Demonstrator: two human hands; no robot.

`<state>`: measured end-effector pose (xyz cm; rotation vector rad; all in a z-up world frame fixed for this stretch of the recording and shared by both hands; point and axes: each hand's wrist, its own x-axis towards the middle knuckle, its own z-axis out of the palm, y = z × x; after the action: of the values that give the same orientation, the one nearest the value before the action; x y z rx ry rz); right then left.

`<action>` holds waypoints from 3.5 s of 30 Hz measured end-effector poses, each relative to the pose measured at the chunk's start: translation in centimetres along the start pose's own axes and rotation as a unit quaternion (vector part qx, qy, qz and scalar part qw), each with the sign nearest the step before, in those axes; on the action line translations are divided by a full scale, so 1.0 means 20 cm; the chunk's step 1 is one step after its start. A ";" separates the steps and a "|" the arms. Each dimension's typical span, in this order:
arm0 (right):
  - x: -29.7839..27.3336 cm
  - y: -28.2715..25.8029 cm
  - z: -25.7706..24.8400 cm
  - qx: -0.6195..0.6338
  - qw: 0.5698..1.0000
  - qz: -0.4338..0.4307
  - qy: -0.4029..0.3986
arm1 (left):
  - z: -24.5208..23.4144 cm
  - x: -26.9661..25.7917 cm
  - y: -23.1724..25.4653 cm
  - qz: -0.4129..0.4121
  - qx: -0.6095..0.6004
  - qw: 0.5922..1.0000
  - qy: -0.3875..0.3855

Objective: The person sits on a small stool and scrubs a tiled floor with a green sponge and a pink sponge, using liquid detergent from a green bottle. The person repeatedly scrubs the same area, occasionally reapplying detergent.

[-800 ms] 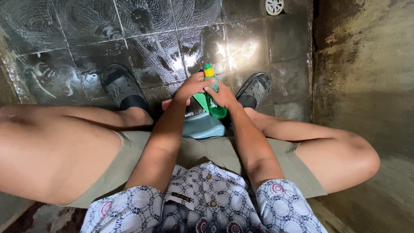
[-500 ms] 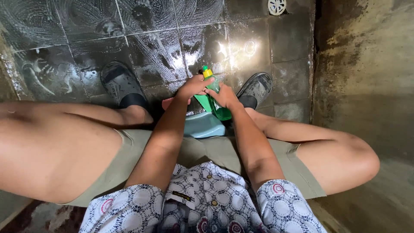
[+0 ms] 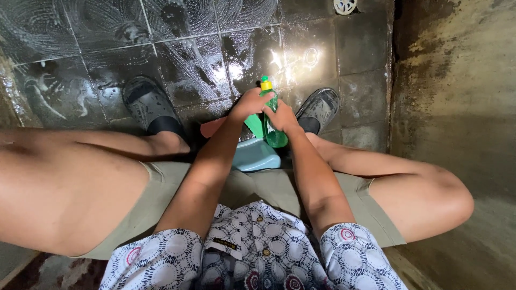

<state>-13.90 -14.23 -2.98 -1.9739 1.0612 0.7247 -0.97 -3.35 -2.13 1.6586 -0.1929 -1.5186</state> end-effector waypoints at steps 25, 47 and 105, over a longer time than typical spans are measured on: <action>0.41 0.30 -0.46 0.215 0.864 -0.067 0.451 | -0.09 -0.03 -0.29 0.177 0.438 0.819 0.325; 0.15 -0.02 -0.14 0.076 0.846 -0.147 0.507 | -0.24 -0.03 -0.82 0.285 0.669 0.569 0.383; 0.51 0.08 0.07 -0.072 0.868 -0.339 0.356 | -0.08 0.39 -0.30 0.306 0.489 0.747 0.331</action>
<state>-10.47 -18.05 -12.06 -2.5976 0.5931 -0.3554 -0.03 -3.77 -12.09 2.4590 -1.1617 -0.1822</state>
